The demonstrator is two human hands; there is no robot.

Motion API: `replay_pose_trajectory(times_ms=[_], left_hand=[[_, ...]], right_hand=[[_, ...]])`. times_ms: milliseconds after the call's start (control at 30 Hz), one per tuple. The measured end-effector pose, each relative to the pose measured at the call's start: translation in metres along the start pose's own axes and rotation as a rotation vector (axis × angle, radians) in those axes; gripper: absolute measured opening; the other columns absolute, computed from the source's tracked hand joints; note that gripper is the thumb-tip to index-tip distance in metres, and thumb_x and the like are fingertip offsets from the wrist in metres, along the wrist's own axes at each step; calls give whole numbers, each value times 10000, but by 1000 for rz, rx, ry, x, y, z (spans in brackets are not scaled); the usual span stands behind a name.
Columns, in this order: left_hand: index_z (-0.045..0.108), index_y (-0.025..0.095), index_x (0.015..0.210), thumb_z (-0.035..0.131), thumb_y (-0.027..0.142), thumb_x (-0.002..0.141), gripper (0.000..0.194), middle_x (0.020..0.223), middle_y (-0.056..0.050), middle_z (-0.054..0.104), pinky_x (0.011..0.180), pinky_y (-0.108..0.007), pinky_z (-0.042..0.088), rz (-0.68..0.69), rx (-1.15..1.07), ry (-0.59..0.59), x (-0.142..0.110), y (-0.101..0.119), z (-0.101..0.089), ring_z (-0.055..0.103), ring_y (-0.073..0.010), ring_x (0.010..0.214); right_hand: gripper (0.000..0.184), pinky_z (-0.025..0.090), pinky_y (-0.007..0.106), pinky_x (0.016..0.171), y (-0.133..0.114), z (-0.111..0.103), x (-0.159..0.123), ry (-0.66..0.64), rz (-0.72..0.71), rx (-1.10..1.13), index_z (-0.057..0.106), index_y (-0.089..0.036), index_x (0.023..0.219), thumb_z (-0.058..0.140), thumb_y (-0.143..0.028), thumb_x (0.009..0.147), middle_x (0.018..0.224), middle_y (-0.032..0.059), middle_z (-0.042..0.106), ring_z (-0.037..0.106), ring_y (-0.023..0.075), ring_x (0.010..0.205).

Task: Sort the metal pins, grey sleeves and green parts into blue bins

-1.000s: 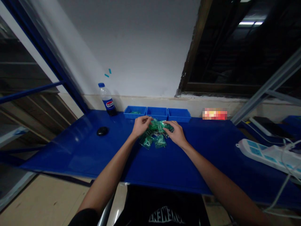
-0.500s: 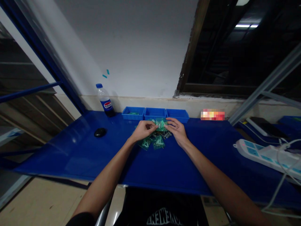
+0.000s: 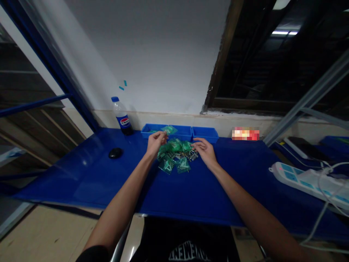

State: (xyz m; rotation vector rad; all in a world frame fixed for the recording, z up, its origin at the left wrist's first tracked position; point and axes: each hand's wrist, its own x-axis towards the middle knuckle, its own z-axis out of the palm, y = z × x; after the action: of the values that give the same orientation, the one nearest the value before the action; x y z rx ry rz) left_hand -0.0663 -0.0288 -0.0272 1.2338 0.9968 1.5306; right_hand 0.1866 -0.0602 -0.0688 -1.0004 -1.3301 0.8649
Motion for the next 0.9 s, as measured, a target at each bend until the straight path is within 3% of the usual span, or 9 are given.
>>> replay_pose_trajectory(times_ms=[133,233,333,567,700,900], left_hand=[[766,154,1095,784,502,769,478,937,-85,768,555,-221,426,-92,-20,116,5,-1,-7,596,-100,579],[784,134,1016,769,488,760,437,902,-99,769,538,-222,401,-108,91,83,4,1,-8,598,-110,581],[788,132,897,749,480,761,376,824,-93,758,531,-228,395,-74,168,15,2,1,-4,599,-127,588],[784,129,917,700,432,778,344,780,-67,743,532,-230,399,-27,202,-98,-3,0,6,605,-132,586],[780,127,916,697,427,779,340,780,-67,747,526,-231,403,-25,226,-105,-3,-1,5,614,-138,585],[769,133,896,687,427,798,321,769,-60,744,554,-237,444,3,266,-114,-4,0,5,616,-138,584]], right_hand=[[304,575,426,911,5,-6,0,7,-153,-320,711,-250,1171,662,-370,897,1079,87,803,748,266,1009],[439,504,498,1071,8,-9,-2,-64,-272,-583,679,-257,1325,661,-325,891,1305,107,740,654,306,1233],[560,454,532,1135,14,-8,-6,-146,-292,-709,617,-233,1439,672,-315,888,1397,130,689,583,331,1333],[444,492,512,1088,19,-5,-6,-169,-302,-698,720,-237,1305,693,-245,862,1284,112,752,641,325,1228],[483,526,485,1047,13,-5,-7,-141,-257,-636,754,-268,1236,660,-128,784,1225,72,781,704,299,1127],[248,545,482,1030,0,-2,-7,8,-242,-493,815,-268,1072,638,-263,897,1122,81,814,743,304,1081]])
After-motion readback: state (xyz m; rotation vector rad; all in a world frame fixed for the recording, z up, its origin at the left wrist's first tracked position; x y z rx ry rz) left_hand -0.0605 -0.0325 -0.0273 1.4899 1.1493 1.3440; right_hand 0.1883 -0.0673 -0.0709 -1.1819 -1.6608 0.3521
